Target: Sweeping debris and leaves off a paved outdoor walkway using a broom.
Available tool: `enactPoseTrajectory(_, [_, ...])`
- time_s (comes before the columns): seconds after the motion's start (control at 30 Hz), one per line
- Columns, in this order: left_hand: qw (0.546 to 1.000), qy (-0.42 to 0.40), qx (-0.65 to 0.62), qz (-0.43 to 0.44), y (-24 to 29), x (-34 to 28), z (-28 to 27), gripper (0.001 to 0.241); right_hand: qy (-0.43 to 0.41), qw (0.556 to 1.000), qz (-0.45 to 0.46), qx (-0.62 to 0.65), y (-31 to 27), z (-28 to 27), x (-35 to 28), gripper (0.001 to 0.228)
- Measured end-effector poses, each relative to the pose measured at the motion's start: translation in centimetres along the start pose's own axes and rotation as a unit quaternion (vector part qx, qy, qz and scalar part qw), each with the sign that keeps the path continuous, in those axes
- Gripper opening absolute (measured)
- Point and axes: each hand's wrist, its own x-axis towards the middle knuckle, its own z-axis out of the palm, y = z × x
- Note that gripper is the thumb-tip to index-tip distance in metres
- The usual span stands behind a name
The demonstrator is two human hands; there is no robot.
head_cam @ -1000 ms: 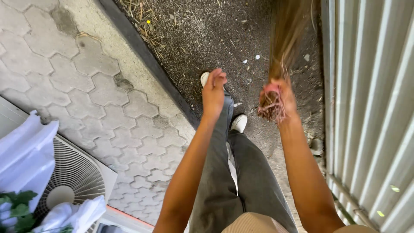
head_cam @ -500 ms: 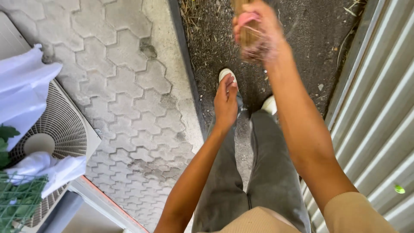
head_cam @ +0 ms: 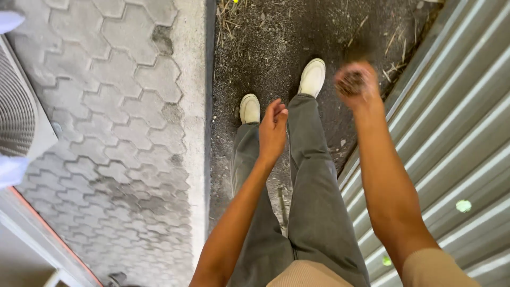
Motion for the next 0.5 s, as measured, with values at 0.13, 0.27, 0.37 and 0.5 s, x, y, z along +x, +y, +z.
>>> enactPoseTrajectory(0.13, [0.996, 0.084, -0.023, -0.019, 1.1, -1.5, 1.8, 0.044, -0.012, 0.994, 0.013, -0.107, 0.3, 13.5, 1.8, 0.010])
enactPoseTrajectory(0.27, [0.983, 0.145, -0.092, -0.059, 5.3, -1.8, 3.8, 0.040, -0.016, 0.942, -0.041, -0.332, -2.7, 17.2, 1.9, 0.031])
enactPoseTrajectory(0.37, [0.972, 0.153, -0.172, -0.051, 3.7, -1.8, 6.1, 0.039, -0.068, 0.912, -0.032, -0.404, -3.6, 9.7, 3.0, 0.093])
enactPoseTrajectory(0.5, [0.969, 0.127, -0.208, -0.044, 2.6, -4.4, 8.4, 0.036, -0.032, 0.753, -0.120, -0.646, -5.9, 5.5, -4.1, 0.132])
